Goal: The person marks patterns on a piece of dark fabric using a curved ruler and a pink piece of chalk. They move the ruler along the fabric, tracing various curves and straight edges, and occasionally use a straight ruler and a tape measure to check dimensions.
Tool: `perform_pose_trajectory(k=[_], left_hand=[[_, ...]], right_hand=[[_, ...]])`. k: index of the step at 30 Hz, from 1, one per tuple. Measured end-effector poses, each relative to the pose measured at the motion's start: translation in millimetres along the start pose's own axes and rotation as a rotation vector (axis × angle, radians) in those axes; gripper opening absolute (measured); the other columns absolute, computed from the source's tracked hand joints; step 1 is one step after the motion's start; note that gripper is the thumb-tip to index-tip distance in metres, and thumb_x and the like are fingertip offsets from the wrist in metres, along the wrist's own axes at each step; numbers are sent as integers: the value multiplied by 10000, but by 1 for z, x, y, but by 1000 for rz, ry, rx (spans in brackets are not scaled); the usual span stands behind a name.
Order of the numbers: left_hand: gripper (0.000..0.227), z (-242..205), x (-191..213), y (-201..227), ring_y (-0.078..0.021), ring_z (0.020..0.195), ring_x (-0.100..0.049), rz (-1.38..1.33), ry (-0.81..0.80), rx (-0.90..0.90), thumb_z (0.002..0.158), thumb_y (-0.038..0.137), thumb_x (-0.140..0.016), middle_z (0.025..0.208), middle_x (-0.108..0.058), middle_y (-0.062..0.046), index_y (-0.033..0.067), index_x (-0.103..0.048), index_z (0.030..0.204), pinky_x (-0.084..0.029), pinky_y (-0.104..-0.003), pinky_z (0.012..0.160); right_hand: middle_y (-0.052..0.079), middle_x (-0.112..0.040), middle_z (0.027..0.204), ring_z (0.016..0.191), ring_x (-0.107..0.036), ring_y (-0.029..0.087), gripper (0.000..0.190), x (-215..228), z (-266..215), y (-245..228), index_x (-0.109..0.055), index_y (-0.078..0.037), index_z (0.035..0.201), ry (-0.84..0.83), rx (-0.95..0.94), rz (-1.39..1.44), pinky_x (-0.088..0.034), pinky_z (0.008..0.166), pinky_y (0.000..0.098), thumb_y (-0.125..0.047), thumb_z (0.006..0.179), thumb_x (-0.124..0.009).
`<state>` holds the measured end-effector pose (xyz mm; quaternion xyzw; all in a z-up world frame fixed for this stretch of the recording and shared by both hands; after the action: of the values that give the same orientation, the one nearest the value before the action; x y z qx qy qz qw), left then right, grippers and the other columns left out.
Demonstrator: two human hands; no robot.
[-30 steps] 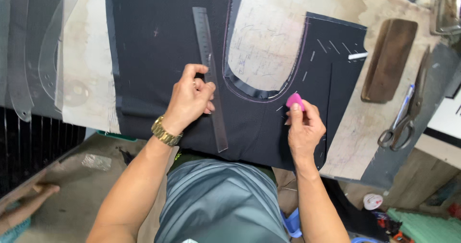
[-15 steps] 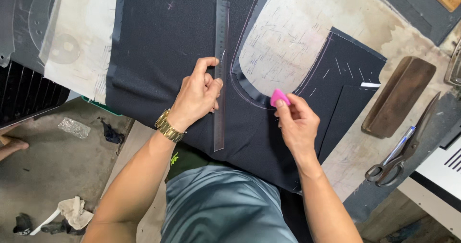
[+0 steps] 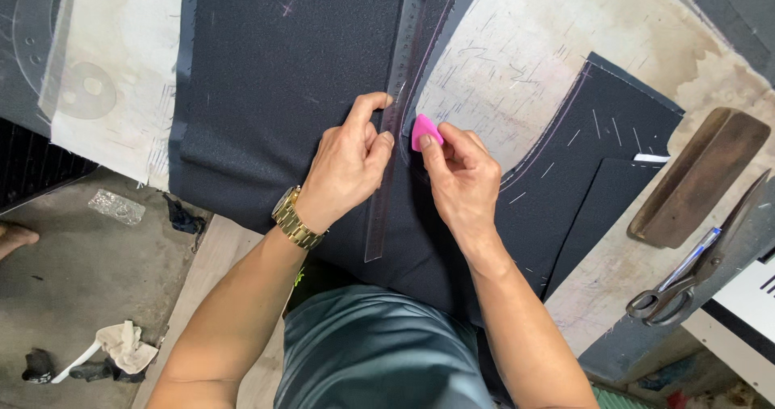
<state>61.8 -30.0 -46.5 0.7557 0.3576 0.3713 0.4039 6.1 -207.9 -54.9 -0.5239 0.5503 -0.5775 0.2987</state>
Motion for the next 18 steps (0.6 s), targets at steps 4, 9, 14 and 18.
perform_pose_trajectory(k=[4,9,14,18], left_hand=[[376,-1,1,1,-281,510,-658,28,10,-11,959,67,-555,545,-569,-71,85,-526,1333,-508,-401,508],[381,-2,0,0,-307,536,-641,46,23,-20,959,82,-562,552,-557,-75,102,-526,1338,-503,-424,540],[387,-1,0,-1,-325,568,-646,48,35,-24,955,86,-568,552,-555,-74,118,-529,1338,-521,-436,597],[392,-1,-2,-1,-367,607,-646,72,45,-31,952,95,-573,560,-563,-83,118,-526,1341,-516,-481,637]], right_hand=[[143,-654,825,723,-664,159,201,-8,6,-11,-758,21,1112,16,-4,-116,-557,564,261,-44,927,-805],[118,-681,808,736,-655,148,170,-14,9,-14,-780,-32,1074,33,-19,-181,-562,615,263,-99,923,-823],[92,-692,799,736,-649,133,147,-19,11,-14,-789,-65,1050,44,-42,-207,-559,637,253,-128,921,-822],[102,-687,784,724,-659,161,117,-21,12,-17,-787,-62,1024,50,-18,-238,-552,622,278,-111,919,-806]])
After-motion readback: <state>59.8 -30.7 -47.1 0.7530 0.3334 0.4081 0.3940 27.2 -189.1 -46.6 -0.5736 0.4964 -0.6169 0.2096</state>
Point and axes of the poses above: each hand's wrist, its own z-axis towards the middle knuckle, its own x-axis out of the back of the hand, y = z × x, the point moved 5 cm from there along z, towards the middle knuckle
